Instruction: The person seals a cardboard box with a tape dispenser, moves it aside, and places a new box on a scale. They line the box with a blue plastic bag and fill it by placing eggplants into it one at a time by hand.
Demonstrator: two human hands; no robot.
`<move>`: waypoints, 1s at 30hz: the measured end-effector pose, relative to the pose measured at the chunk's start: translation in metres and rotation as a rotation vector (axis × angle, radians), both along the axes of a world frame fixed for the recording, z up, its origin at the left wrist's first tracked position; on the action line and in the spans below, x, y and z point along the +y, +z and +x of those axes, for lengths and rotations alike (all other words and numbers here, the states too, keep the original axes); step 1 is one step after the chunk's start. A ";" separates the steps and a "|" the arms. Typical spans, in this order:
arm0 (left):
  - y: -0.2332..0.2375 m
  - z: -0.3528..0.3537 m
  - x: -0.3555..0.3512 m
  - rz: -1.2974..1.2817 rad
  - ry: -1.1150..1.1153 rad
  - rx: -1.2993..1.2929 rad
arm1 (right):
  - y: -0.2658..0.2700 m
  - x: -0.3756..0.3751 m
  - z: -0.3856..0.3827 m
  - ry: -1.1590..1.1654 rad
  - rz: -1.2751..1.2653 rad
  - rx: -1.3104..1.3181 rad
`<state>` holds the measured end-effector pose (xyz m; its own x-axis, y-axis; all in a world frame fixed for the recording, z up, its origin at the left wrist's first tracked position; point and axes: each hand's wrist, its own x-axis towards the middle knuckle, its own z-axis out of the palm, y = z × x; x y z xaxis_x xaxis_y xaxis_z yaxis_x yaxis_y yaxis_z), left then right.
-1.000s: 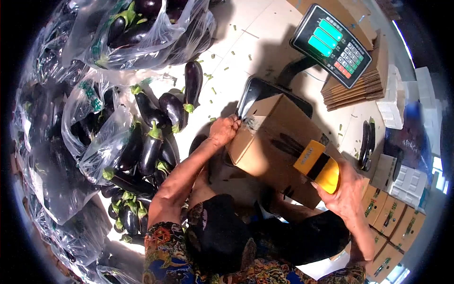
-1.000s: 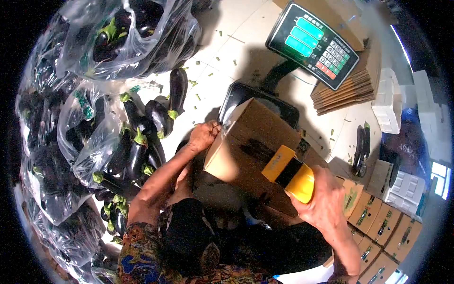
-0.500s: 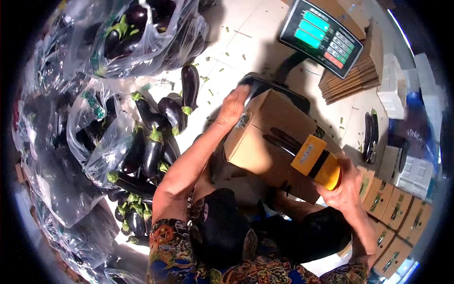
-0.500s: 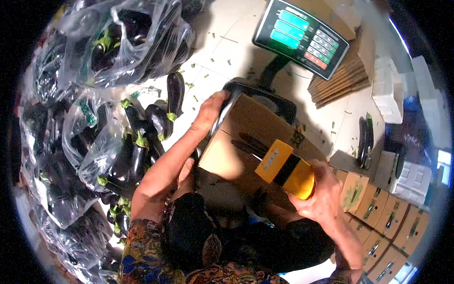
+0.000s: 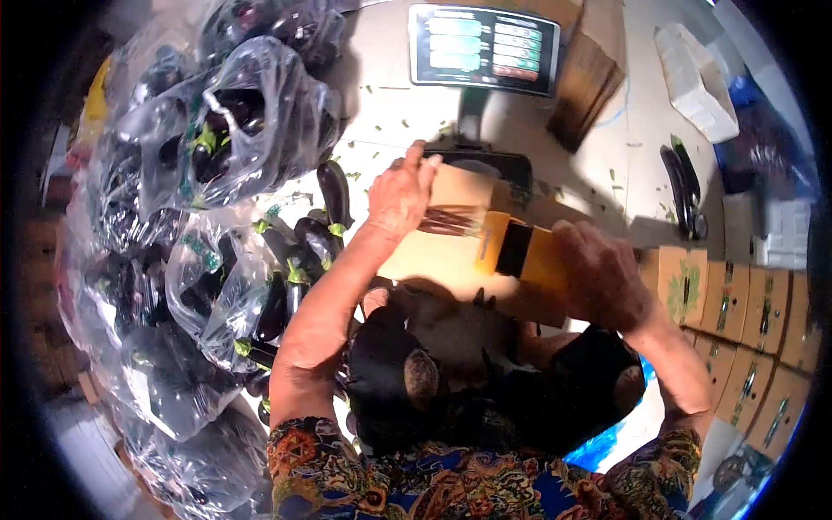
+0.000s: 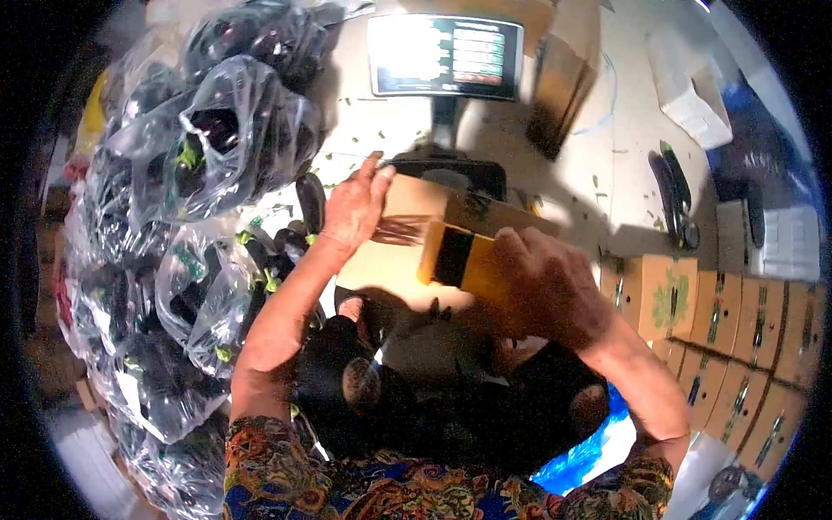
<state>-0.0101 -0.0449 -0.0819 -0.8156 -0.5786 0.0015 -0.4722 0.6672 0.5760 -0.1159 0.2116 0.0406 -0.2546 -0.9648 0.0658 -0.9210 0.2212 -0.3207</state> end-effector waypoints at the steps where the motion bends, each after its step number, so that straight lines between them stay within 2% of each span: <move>1: 0.000 -0.001 0.000 -0.022 0.015 -0.010 | -0.002 0.016 -0.007 -0.021 0.005 0.022; 3: 0.003 -0.004 0.002 -0.025 0.040 -0.043 | 0.001 0.047 -0.016 -0.077 -0.011 0.038; 4: 0.006 -0.005 0.003 -0.012 0.045 -0.072 | -0.003 0.067 -0.021 -0.145 0.024 -0.047; 11: -0.004 -0.008 -0.001 -0.059 0.031 -0.031 | -0.064 0.169 -0.045 -0.333 0.081 -0.008; 12: -0.003 -0.008 -0.001 -0.054 0.046 -0.077 | -0.069 0.172 -0.046 -0.331 0.073 -0.016; 19: -0.006 -0.007 0.002 -0.167 -0.018 0.062 | -0.080 0.178 -0.052 -0.327 0.073 -0.078; 20: -0.004 -0.008 0.003 -0.109 0.002 0.042 | -0.082 0.179 -0.053 -0.319 0.064 -0.088; 27: -0.003 -0.009 0.004 -0.134 -0.001 0.015 | -0.115 0.186 -0.058 -0.290 0.011 -0.148; 30: -0.001 -0.009 0.006 -0.086 0.011 -0.012 | -0.152 0.183 -0.057 -0.277 -0.197 -0.206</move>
<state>-0.0195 -0.0391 -0.0828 -0.8092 -0.5860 0.0417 -0.4868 0.7086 0.5108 -0.1729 0.3949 -0.1119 -0.5306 -0.8318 0.1631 -0.7472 0.3682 -0.5533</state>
